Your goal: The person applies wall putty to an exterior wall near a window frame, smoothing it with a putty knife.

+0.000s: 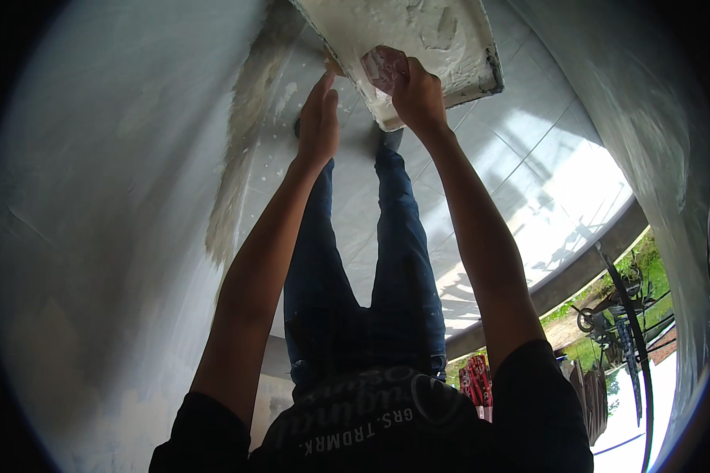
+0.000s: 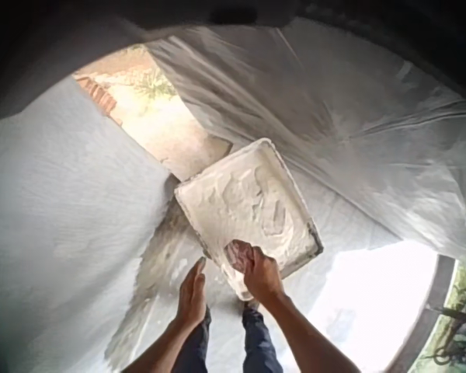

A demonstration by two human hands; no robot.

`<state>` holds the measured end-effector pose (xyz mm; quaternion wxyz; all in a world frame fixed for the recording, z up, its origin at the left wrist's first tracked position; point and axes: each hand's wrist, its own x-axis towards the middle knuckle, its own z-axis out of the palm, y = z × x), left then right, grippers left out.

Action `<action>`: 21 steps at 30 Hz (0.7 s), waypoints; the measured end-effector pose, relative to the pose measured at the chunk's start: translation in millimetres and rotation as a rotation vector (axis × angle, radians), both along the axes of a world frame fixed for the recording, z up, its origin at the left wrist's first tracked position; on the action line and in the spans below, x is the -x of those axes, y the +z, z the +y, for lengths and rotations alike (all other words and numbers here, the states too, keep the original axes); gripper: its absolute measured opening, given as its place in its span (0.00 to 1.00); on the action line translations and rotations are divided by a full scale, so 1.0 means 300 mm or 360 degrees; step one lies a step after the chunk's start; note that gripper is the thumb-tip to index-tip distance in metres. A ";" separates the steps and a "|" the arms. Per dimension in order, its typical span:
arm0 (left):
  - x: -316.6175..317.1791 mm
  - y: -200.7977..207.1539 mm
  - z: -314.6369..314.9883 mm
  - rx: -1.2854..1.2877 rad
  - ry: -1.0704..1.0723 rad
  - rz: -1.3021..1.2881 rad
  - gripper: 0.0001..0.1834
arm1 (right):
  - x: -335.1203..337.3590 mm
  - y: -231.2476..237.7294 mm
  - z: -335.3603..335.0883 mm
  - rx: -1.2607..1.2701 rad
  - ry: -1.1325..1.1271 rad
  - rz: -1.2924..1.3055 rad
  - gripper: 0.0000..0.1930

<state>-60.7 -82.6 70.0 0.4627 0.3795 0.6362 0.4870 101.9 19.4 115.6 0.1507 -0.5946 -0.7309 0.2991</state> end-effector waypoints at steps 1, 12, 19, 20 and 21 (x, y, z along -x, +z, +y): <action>0.001 0.003 0.007 -0.0015 0.0008 -0.0009 0.30 | 0.004 -0.001 0.007 0.0010 0.0010 -0.0002 0.09; -0.004 0.065 -0.006 0.0021 0.0014 0.0014 0.29 | -0.016 0.016 0.015 0.0149 0.0044 0.0039 0.09; -0.003 0.119 -0.026 -0.0011 0.0078 -0.0006 0.28 | -0.078 -0.006 0.087 0.0249 0.0155 0.0123 0.10; 0.004 0.128 -0.031 -0.0015 0.0078 0.0002 0.28 | -0.084 -0.027 0.100 0.0245 0.0155 0.0131 0.10; 0.004 0.129 -0.038 -0.0017 0.0084 -0.0011 0.29 | -0.095 -0.053 0.115 0.0247 0.0188 0.0139 0.12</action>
